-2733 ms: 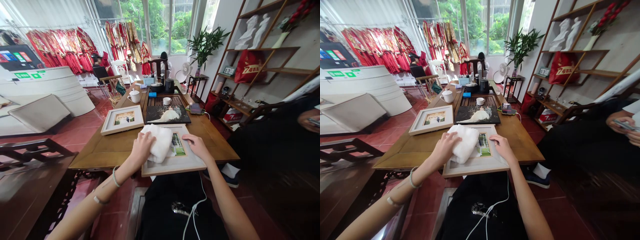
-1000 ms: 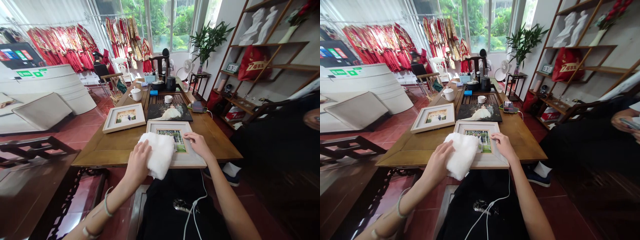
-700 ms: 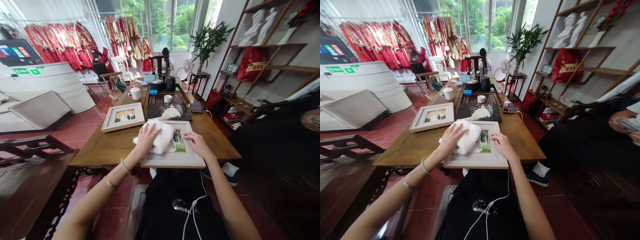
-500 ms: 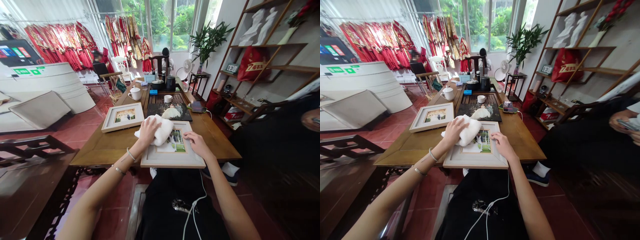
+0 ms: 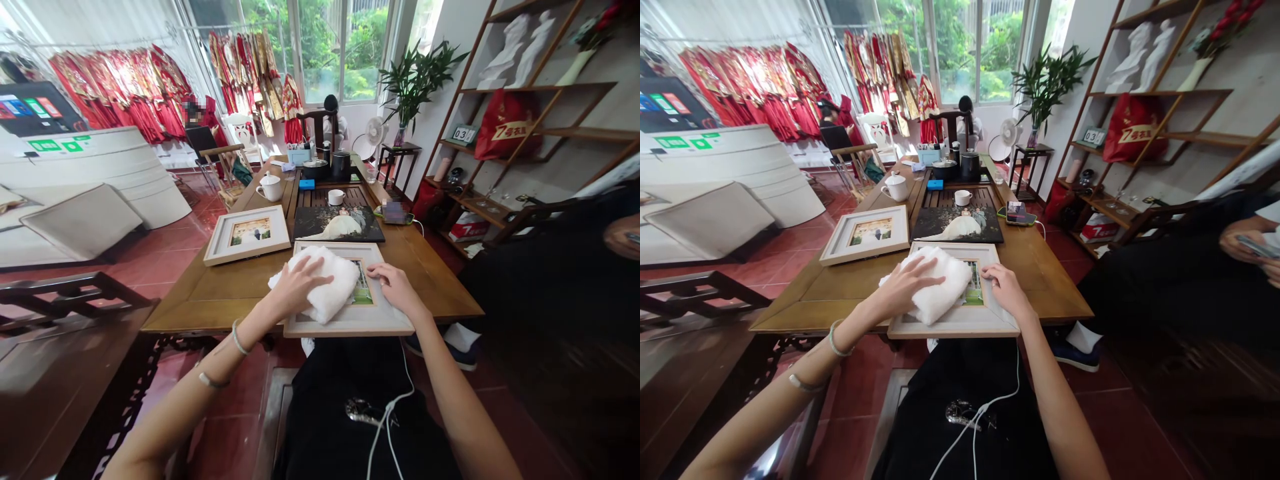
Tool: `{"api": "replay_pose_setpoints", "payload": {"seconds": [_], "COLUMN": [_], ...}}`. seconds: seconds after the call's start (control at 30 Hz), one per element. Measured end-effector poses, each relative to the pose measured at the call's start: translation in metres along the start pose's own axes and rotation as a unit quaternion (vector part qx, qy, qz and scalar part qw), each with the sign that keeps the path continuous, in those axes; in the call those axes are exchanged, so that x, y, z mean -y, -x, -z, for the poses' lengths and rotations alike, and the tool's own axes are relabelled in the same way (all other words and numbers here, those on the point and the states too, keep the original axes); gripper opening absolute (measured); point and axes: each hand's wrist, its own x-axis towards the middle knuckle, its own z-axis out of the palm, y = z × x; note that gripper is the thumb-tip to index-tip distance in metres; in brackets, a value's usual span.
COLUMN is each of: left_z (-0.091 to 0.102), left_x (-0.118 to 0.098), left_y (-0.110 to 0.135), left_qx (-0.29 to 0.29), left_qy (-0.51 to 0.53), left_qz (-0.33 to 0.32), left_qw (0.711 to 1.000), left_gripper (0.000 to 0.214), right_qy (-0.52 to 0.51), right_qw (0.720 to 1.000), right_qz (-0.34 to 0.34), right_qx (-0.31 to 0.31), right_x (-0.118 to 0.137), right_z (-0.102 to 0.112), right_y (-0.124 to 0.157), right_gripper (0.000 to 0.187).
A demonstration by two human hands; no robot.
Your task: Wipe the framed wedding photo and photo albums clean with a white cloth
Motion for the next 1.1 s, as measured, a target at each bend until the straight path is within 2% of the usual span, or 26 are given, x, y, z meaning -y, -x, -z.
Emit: {"api": "replay_pose_setpoints", "payload": {"seconds": [0.13, 0.27, 0.47, 0.57, 0.77, 0.93, 1.1], "left_z": [0.004, 0.002, 0.002, -0.001, -0.015, -0.016, -0.016], "left_x": [-0.011, -0.015, -0.002, 0.007, 0.014, 0.029, 0.042], "left_y": [0.019, 0.032, 0.047, 0.046, 0.014, -0.023, -0.049], "left_qx": [0.005, -0.019, -0.055, -0.071, -0.103, -0.129, -0.117], "left_qy": [-0.006, -0.009, -0.007, -0.022, -0.046, -0.031, -0.049], "left_qz": [0.019, 0.048, 0.147, 0.198, 0.136, 0.147, 0.062], "left_qw": [1.000, 0.999, 0.988, 0.977, 0.984, 0.980, 0.990], "left_gripper": [0.073, 0.070, 0.064, 0.062, 0.058, 0.064, 0.070], "right_qy": [0.005, 0.006, -0.006, -0.004, 0.017, 0.011, 0.004], "right_qw": [1.000, 1.000, 1.000, 1.000, 1.000, 1.000, 1.000], "right_qz": [0.000, 0.001, 0.000, -0.004, -0.007, -0.003, -0.012], "right_qx": [-0.001, 0.000, -0.008, -0.009, -0.004, -0.001, 0.004], "right_x": [0.000, 0.000, -0.001, -0.002, -0.001, -0.001, -0.001], "right_z": [0.000, 0.000, 0.000, 0.000, 0.001, 0.002, 0.003], "right_y": [0.000, 0.000, 0.001, 0.001, 0.002, 0.002, 0.002], "right_gripper": [0.040, 0.040, 0.039, 0.039, 0.039, 0.040, 0.039]}}
